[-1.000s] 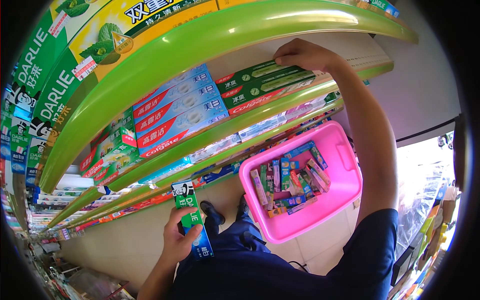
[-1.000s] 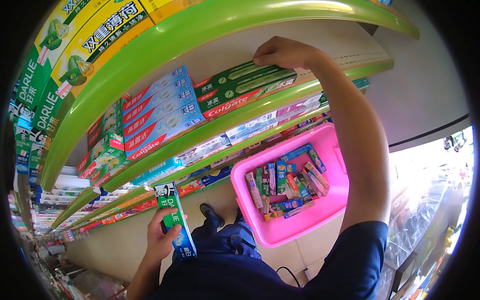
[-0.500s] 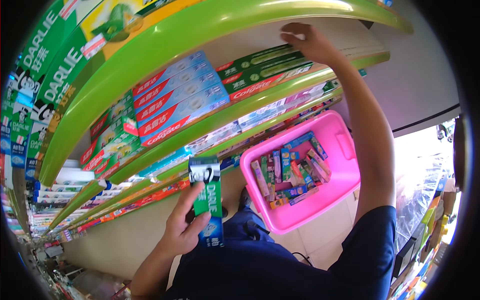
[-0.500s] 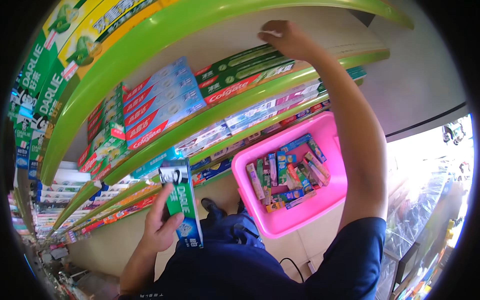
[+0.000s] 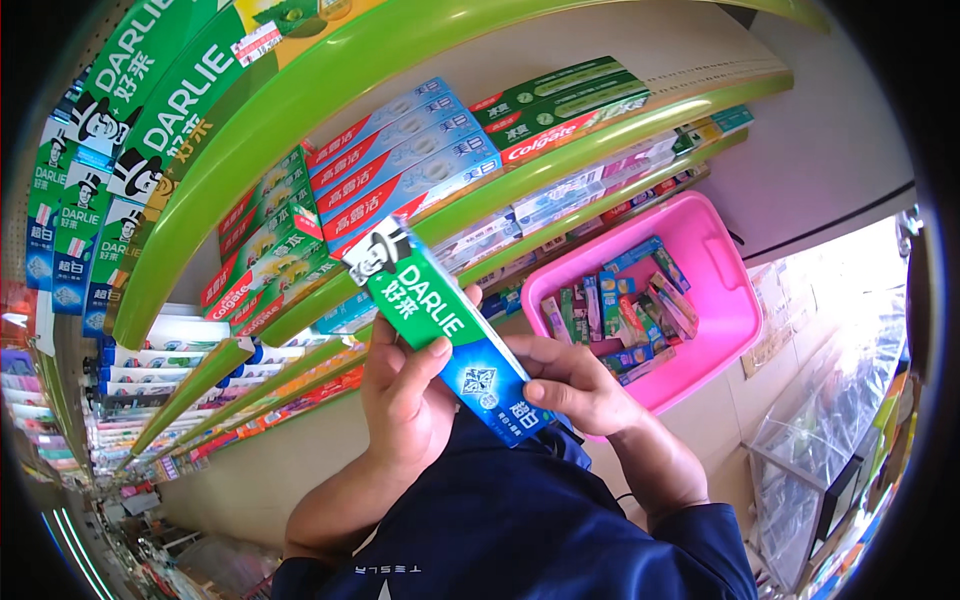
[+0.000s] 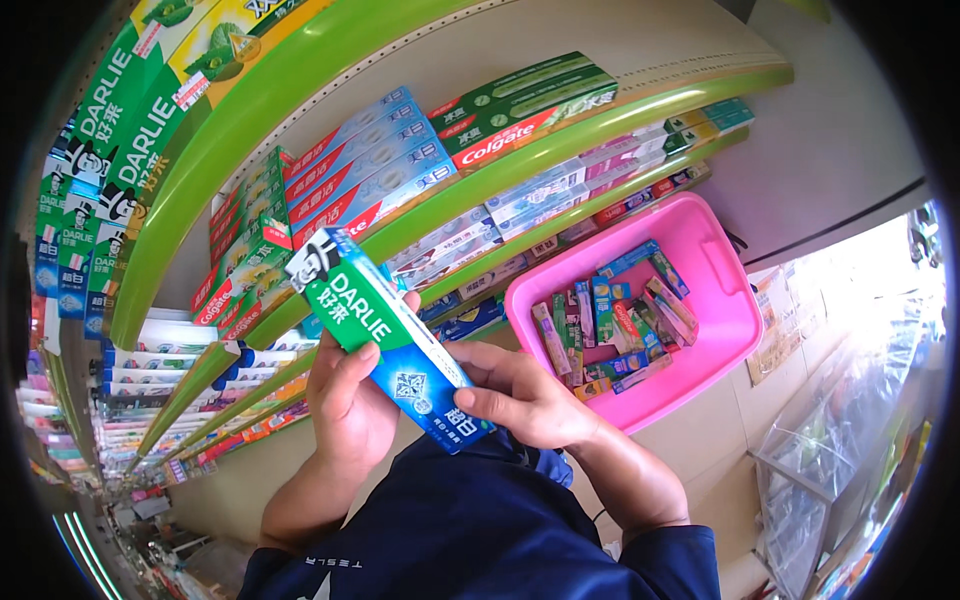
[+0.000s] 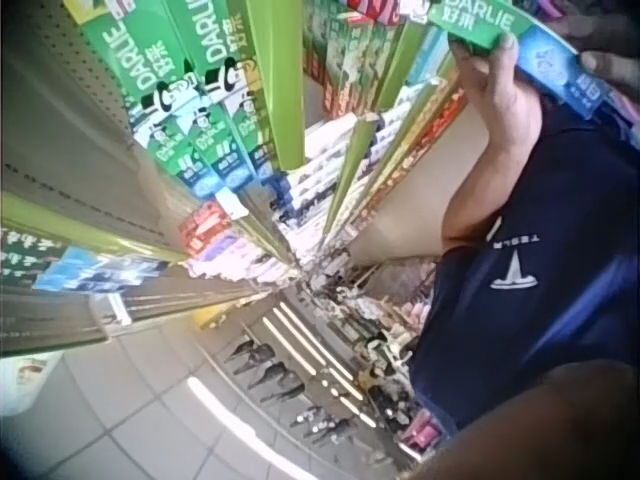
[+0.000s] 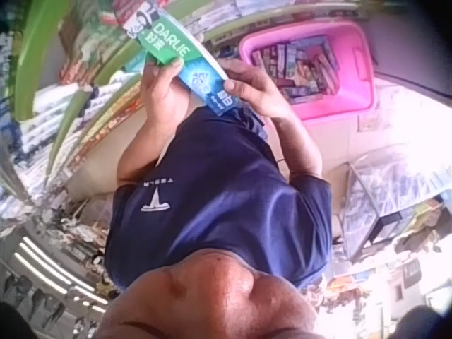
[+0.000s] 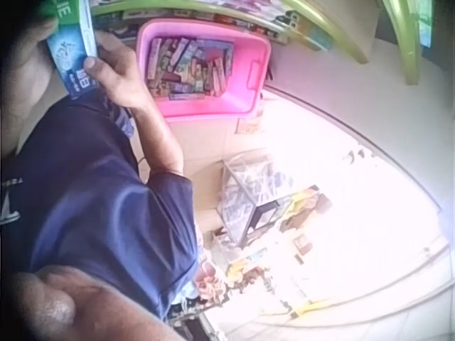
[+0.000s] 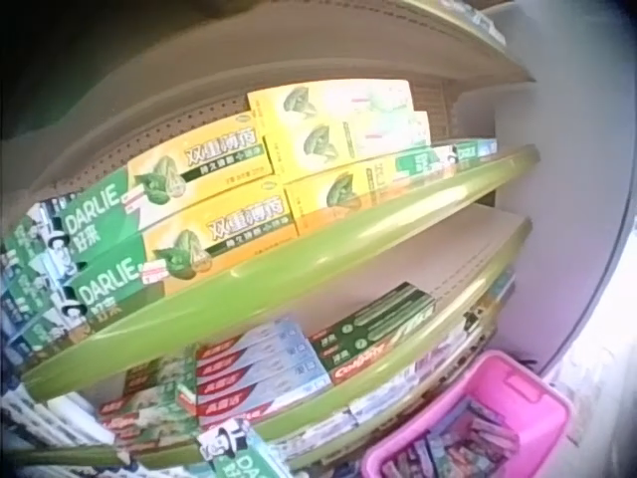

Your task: Organizing and stocking boxes of toothpaste on a retail shelf from a plastic bin.

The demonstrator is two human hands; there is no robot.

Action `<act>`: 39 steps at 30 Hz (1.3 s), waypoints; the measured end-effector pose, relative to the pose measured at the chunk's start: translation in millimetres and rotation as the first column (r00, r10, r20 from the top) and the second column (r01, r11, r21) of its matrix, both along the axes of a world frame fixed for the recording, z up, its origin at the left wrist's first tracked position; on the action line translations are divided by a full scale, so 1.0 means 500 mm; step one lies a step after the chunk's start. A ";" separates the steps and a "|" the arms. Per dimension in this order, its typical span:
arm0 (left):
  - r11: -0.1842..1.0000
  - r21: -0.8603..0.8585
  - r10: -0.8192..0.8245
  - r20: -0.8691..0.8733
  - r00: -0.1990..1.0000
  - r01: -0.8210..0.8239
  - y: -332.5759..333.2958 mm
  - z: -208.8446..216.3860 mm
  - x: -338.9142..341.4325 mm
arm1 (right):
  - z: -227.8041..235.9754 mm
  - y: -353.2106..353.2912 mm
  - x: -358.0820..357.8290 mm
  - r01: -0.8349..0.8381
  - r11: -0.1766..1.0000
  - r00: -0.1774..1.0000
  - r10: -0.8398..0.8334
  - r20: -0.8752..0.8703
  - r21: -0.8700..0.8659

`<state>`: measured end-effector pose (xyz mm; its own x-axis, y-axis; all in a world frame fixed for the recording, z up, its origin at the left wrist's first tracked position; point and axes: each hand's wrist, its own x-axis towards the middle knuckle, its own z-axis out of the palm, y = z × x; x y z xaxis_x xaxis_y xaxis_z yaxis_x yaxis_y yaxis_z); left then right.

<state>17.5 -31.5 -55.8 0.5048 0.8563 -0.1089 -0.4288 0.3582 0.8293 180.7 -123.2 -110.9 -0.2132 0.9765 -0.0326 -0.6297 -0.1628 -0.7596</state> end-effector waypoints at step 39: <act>0.120 0.992 0.535 -0.100 0.839 0.042 0.189 0.375 -0.411 | 0.510 0.204 -0.066 -0.277 0.576 0.181 -0.754 0.631 0.769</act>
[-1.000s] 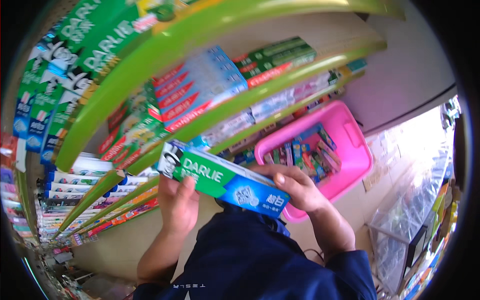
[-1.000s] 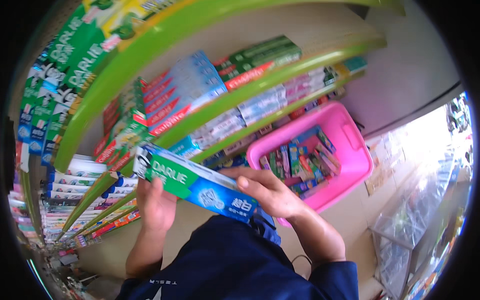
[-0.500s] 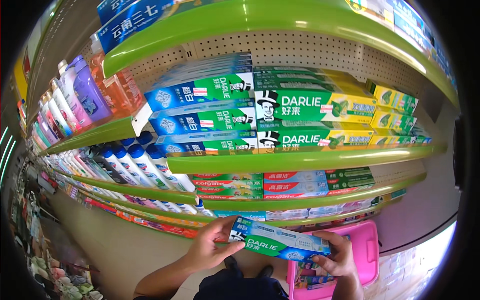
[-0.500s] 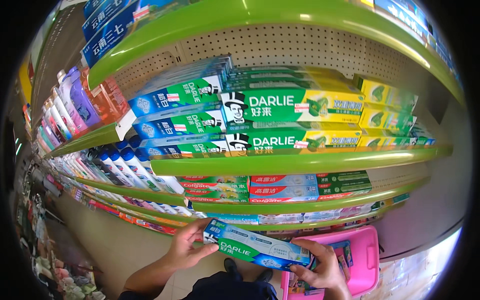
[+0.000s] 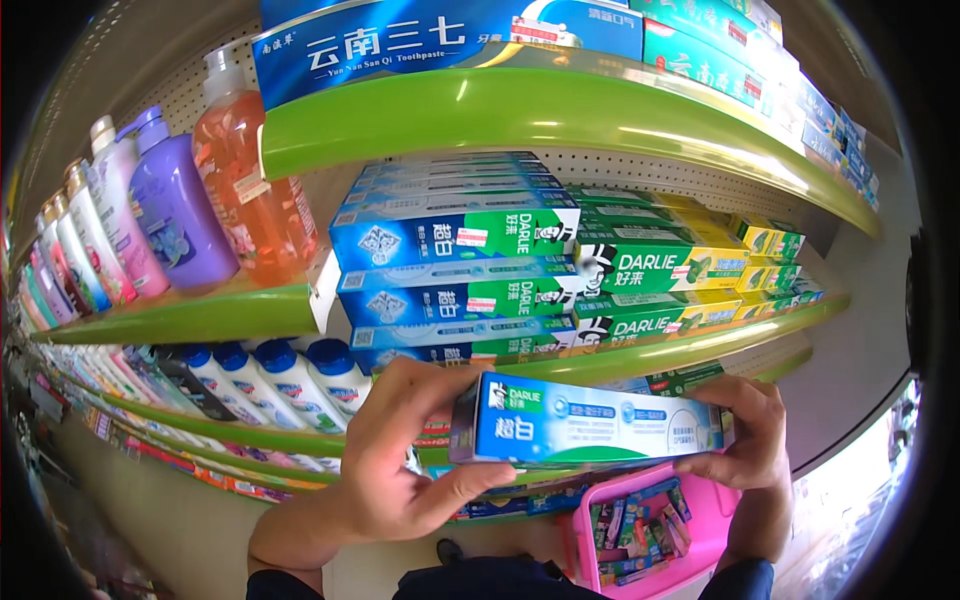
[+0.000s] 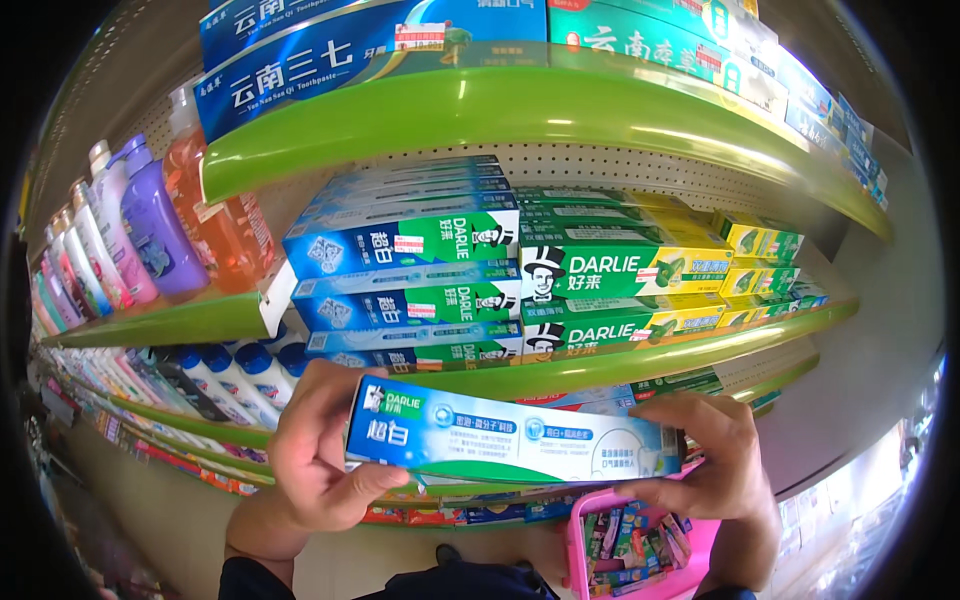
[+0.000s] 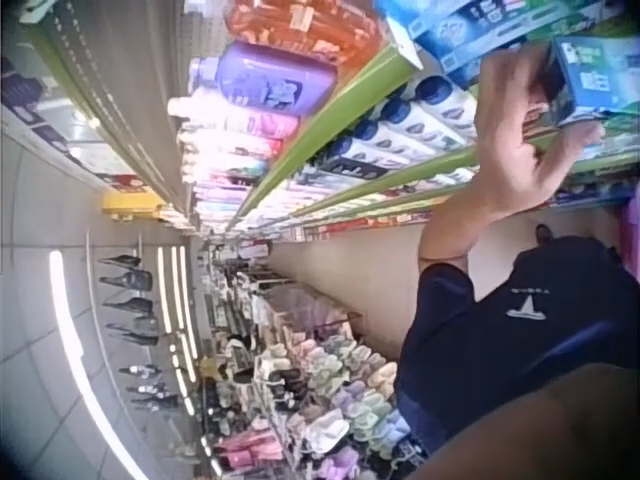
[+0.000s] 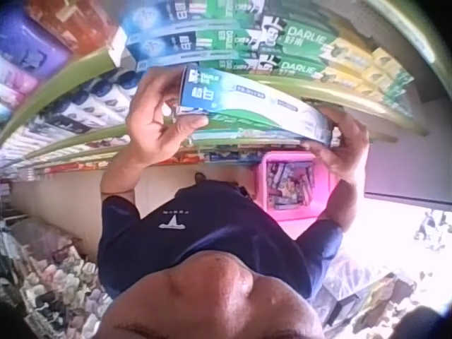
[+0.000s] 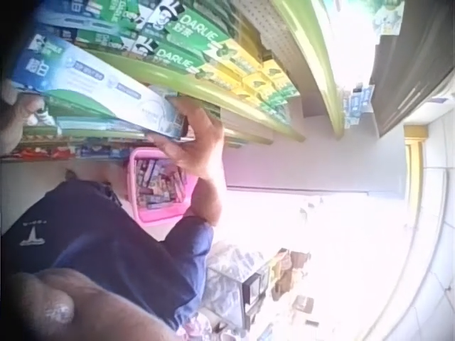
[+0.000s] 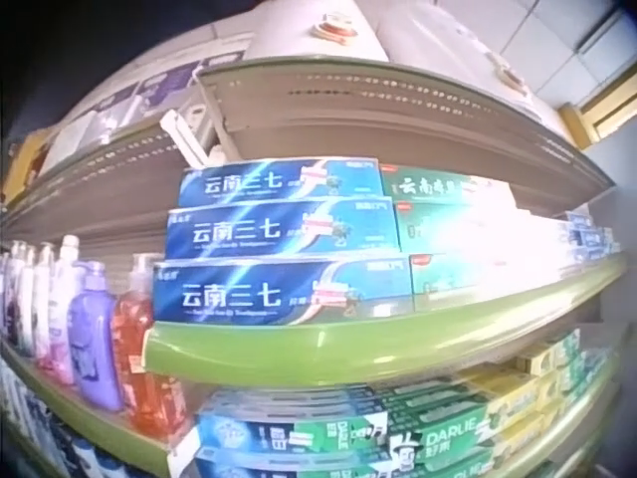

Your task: Organizing and stocking boxes of toothpaste on a retail shelf from a plastic bin.

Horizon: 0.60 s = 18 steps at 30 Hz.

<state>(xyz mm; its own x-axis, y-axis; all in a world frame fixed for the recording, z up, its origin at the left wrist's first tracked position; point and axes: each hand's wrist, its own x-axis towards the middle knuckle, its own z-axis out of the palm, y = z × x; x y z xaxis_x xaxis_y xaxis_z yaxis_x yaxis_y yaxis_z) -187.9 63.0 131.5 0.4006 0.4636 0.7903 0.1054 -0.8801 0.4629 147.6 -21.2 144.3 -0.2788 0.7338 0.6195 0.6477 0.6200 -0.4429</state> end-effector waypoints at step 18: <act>0.742 0.624 0.509 -0.288 0.811 -0.244 0.076 0.090 0.043 | -0.032 -0.032 0.196 0.476 0.619 0.765 -0.642 0.053 0.625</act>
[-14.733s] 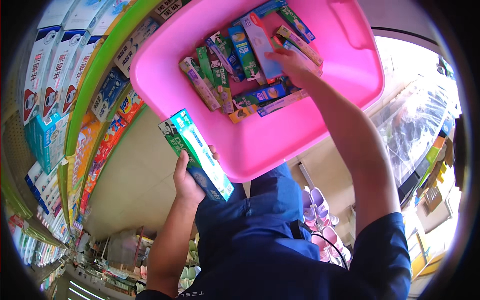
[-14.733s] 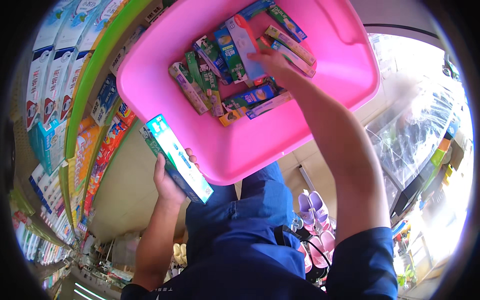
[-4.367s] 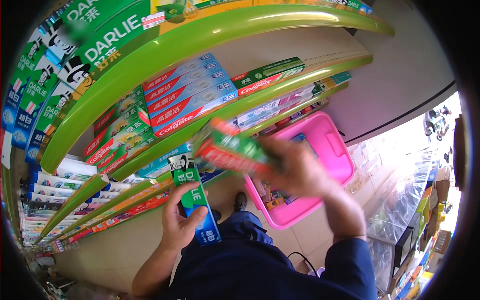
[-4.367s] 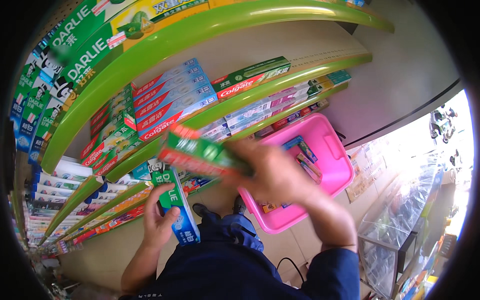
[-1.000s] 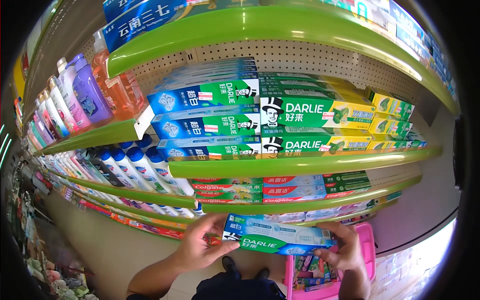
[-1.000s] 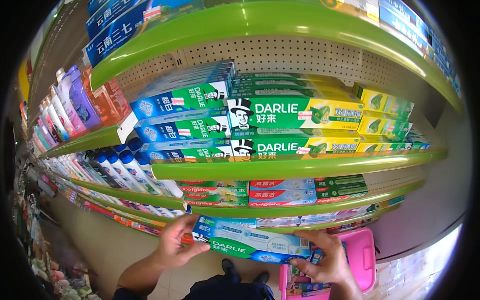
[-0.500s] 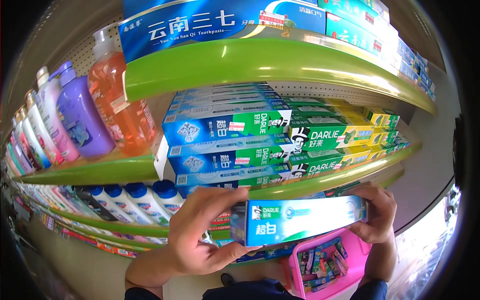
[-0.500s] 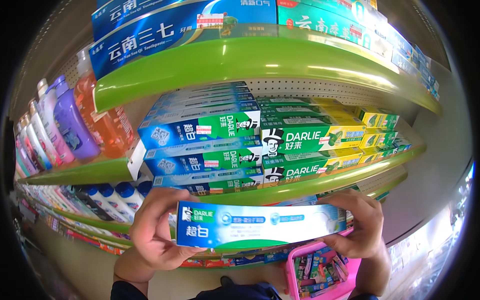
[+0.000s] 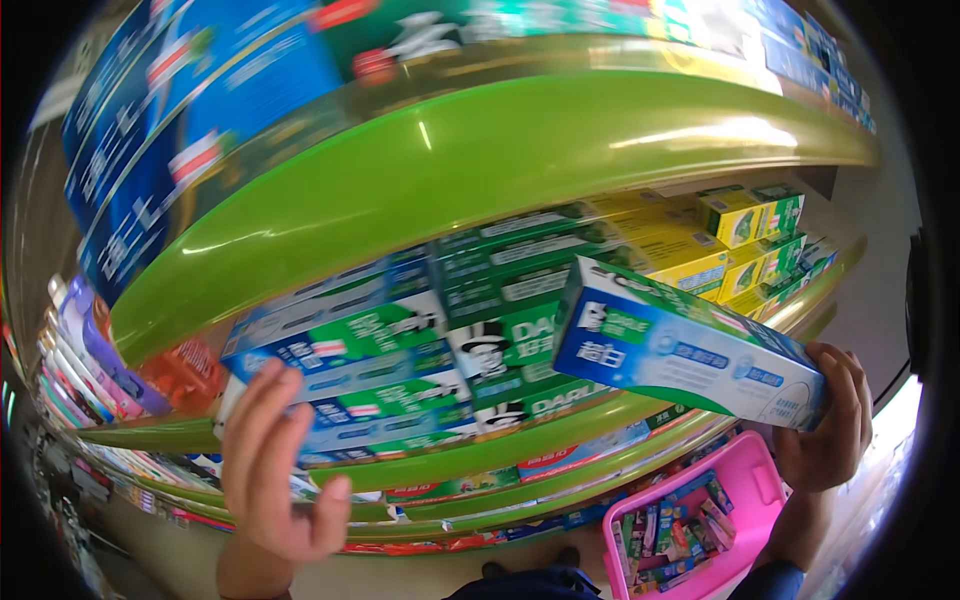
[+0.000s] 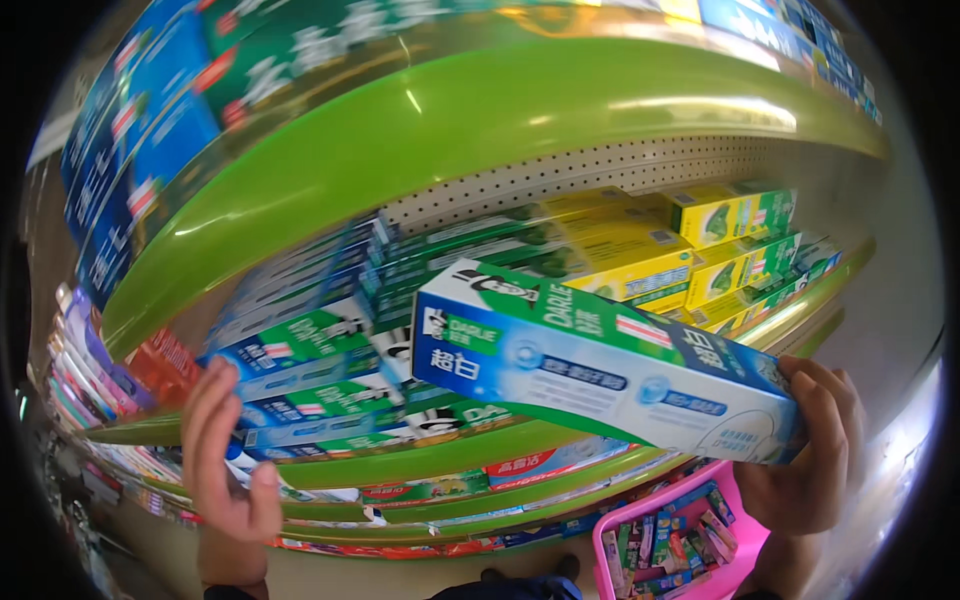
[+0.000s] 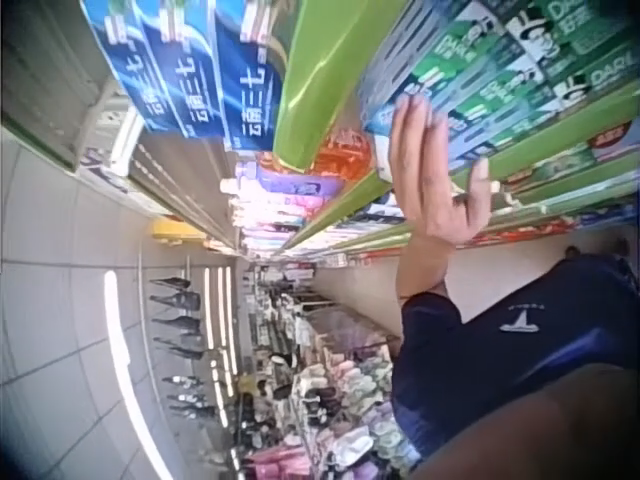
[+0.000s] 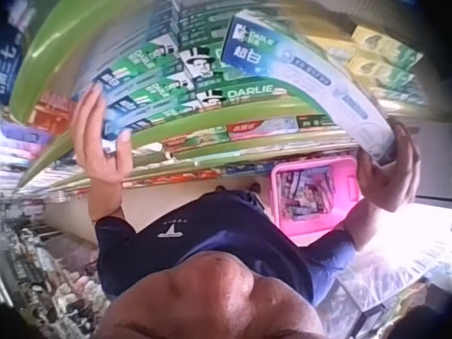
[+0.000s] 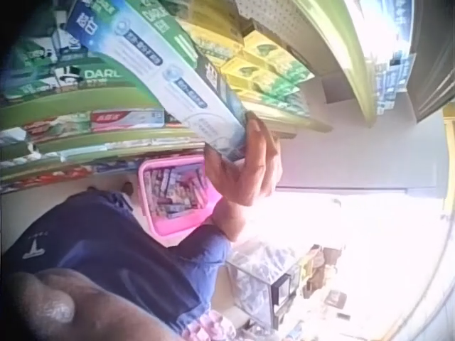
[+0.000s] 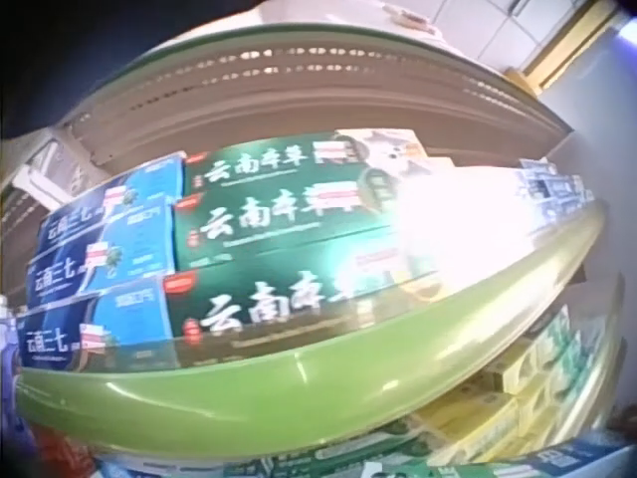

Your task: Organizing and stocking boxes of toothpaste on a retail shelf from a plastic bin.

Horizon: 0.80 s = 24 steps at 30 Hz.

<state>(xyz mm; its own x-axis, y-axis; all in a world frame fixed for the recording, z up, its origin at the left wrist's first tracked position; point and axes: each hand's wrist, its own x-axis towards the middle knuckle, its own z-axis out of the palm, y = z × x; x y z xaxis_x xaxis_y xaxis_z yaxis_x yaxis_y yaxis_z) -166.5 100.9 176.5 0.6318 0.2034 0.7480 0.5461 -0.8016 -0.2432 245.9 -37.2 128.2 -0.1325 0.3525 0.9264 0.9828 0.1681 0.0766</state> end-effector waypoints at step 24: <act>0.865 -0.173 0.409 -0.304 0.861 -0.472 0.054 0.103 0.103 | 0.170 0.179 -0.002 0.060 0.995 0.772 -0.100 0.628 0.084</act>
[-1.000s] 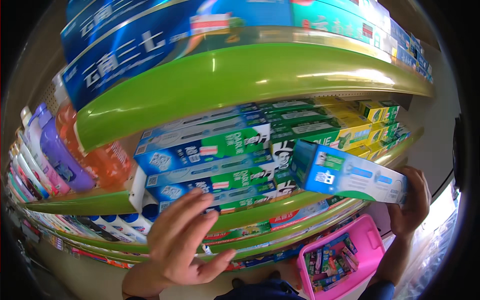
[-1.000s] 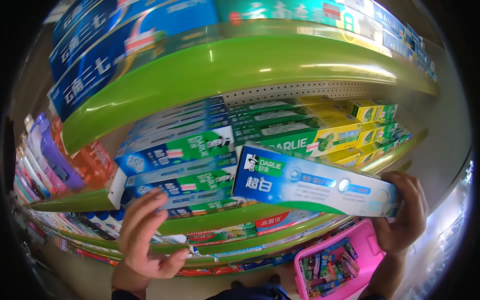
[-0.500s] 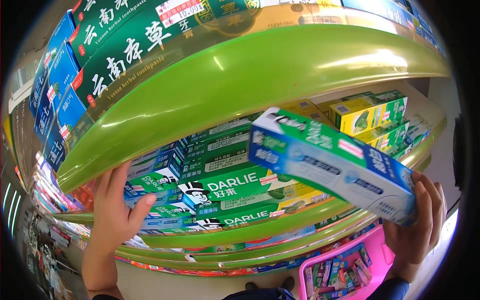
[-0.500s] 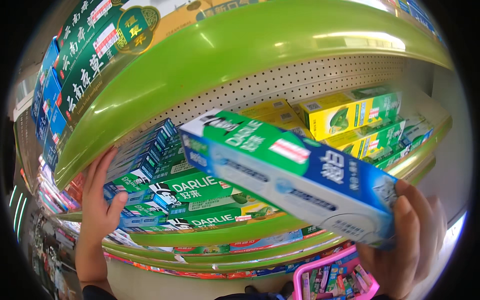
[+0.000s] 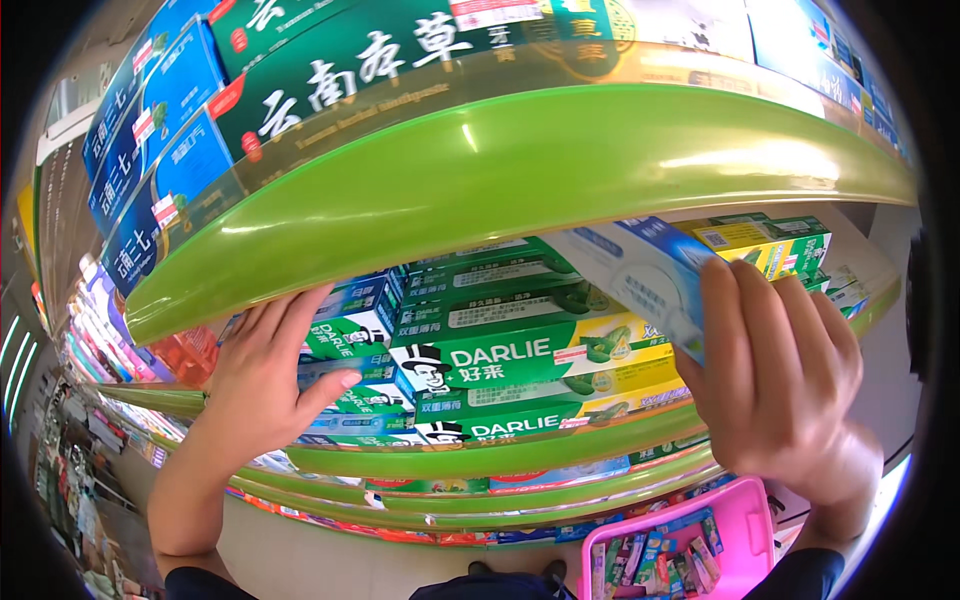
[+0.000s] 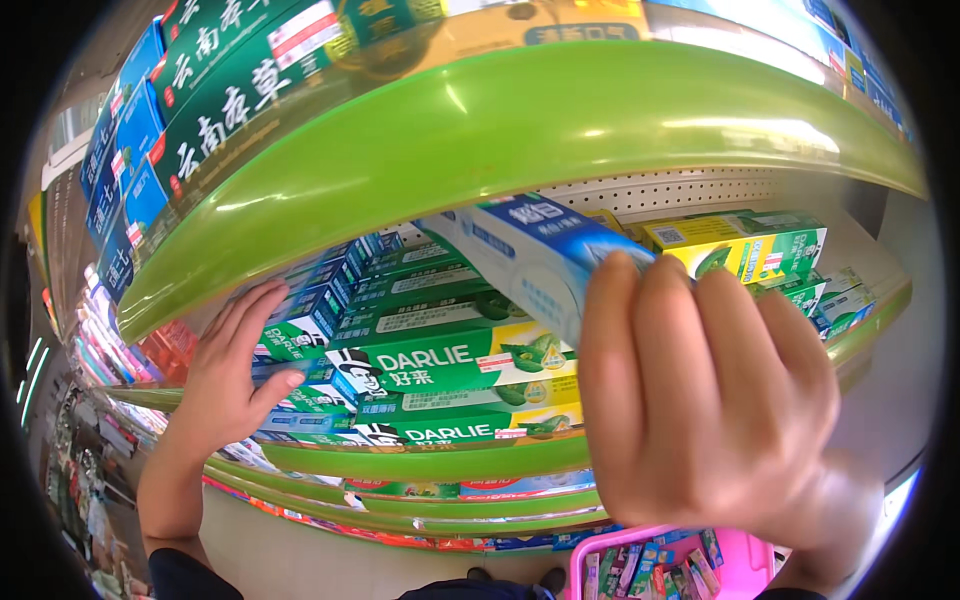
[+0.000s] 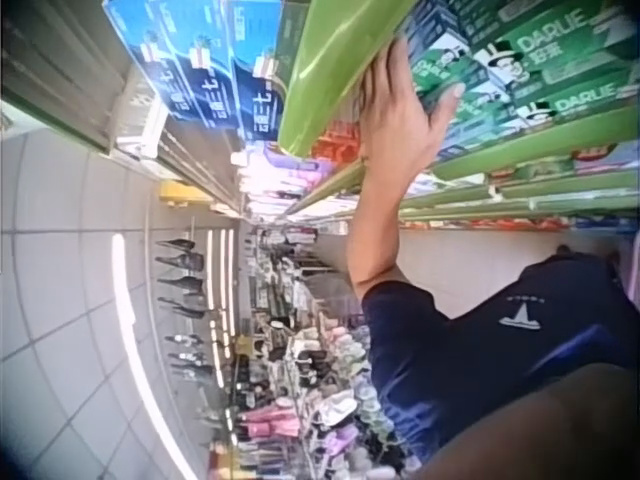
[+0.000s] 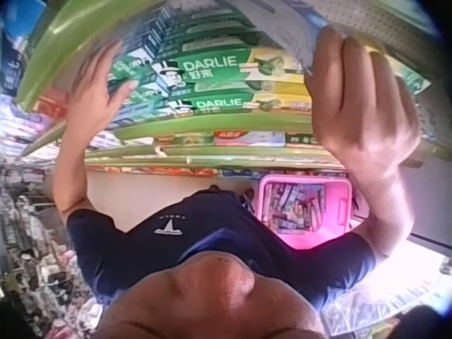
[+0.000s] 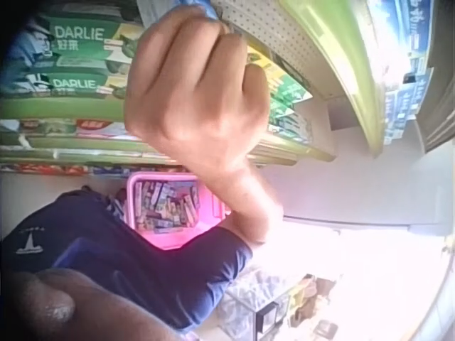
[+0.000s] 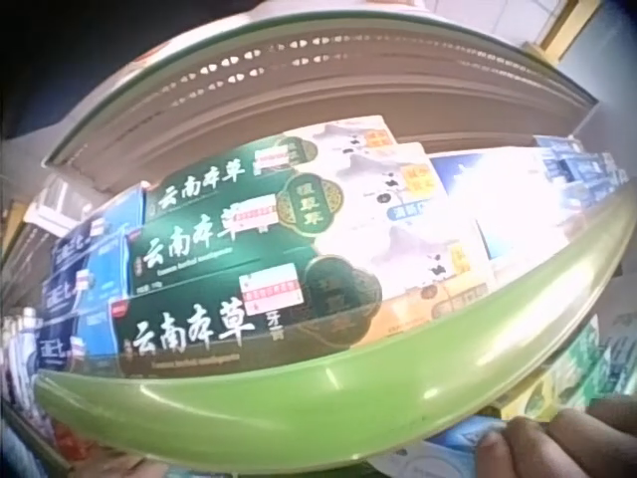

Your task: Organizing and stocking boxes of toothpaste on a retail shelf from a plastic bin.

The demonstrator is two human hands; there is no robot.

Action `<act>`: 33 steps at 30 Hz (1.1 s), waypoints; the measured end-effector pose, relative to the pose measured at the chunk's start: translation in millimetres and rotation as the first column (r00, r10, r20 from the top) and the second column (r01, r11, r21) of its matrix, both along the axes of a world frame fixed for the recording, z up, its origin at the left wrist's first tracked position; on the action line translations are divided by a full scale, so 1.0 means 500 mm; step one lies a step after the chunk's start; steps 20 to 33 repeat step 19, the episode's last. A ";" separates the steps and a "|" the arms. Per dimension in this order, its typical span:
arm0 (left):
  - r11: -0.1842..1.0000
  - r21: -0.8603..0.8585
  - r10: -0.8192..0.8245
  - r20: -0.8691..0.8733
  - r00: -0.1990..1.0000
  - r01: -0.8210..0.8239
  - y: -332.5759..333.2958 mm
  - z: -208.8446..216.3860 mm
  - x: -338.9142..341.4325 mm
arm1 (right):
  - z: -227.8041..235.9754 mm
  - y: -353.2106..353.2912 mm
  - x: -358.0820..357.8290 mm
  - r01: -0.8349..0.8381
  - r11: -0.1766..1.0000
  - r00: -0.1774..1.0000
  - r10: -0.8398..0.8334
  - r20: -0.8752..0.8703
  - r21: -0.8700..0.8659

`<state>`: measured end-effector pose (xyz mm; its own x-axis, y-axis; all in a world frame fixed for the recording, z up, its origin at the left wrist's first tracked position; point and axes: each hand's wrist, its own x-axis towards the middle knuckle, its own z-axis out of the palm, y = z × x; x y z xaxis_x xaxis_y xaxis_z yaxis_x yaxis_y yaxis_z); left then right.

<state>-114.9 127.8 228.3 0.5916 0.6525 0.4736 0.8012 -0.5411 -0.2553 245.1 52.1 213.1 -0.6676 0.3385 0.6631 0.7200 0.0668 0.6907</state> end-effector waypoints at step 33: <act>0.997 -0.074 -0.028 0.028 0.999 0.030 0.003 -0.014 -0.051 | 0.027 0.122 -0.043 -0.253 0.953 0.787 0.104 -0.608 -0.165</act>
